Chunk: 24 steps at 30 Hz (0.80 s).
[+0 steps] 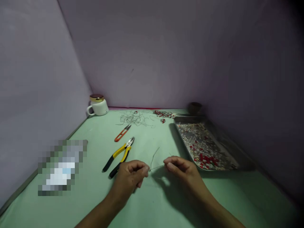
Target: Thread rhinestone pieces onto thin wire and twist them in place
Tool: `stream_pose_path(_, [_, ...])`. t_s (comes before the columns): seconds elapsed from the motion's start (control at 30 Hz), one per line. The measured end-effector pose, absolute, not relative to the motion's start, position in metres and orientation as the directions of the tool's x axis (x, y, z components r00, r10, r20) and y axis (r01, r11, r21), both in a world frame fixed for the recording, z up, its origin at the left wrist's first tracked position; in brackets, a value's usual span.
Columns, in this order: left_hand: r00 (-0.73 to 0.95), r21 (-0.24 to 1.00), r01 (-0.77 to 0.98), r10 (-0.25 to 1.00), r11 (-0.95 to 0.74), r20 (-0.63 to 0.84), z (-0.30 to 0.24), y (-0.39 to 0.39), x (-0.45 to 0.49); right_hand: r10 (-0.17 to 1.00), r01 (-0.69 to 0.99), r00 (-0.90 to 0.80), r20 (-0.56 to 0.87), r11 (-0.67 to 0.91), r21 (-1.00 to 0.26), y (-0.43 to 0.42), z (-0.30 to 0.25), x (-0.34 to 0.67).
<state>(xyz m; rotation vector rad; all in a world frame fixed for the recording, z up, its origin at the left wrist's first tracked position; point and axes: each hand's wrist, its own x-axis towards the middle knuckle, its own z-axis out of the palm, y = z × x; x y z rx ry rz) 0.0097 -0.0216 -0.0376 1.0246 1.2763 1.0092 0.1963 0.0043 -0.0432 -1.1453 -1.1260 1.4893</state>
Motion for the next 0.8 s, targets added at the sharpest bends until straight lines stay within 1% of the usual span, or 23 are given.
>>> stream_pose_path(0.1, [0.088, 0.951, 0.042, 0.947, 0.307, -0.31, -0.035, -0.023, 0.015, 0.975, -0.095, -0.161, -0.156, -0.173, -0.98, 0.004, -0.039, 0.197])
stream_pose_path(0.23, [0.097, 0.924, 0.01, 0.919, 0.383, -0.382, -0.037, -0.027, 0.023, 0.972, -0.14, -0.173, -0.158, -0.183, -0.973, 0.001, -0.041, 0.192])
stream_pose_path(0.33, [0.087, 0.918, -0.042, 0.917, 0.394, -0.389, -0.043, -0.03, 0.026, 0.96, -0.139, -0.239, -0.146, -0.183, -0.973, -0.002, -0.042, 0.188])
stream_pose_path(0.47, [0.083, 0.922, -0.168, 0.937, 0.35, -0.34, -0.046, -0.03, 0.028, 0.934, -0.193, -0.322, -0.157, -0.227, -0.955, -0.004, -0.04, 0.187])
stream_pose_path(0.6, [0.105, 0.887, -0.284, 0.931, 0.364, -0.349, -0.044, -0.031, 0.029, 0.933, -0.233, -0.316, -0.17, -0.251, -0.94, -0.005, -0.041, 0.184])
stream_pose_path(0.8, [0.124, 0.856, -0.316, 0.912, 0.409, -0.39, -0.041, -0.035, 0.033, 0.945, -0.214, -0.278, -0.175, -0.239, -0.947, -0.011, -0.05, 0.175])
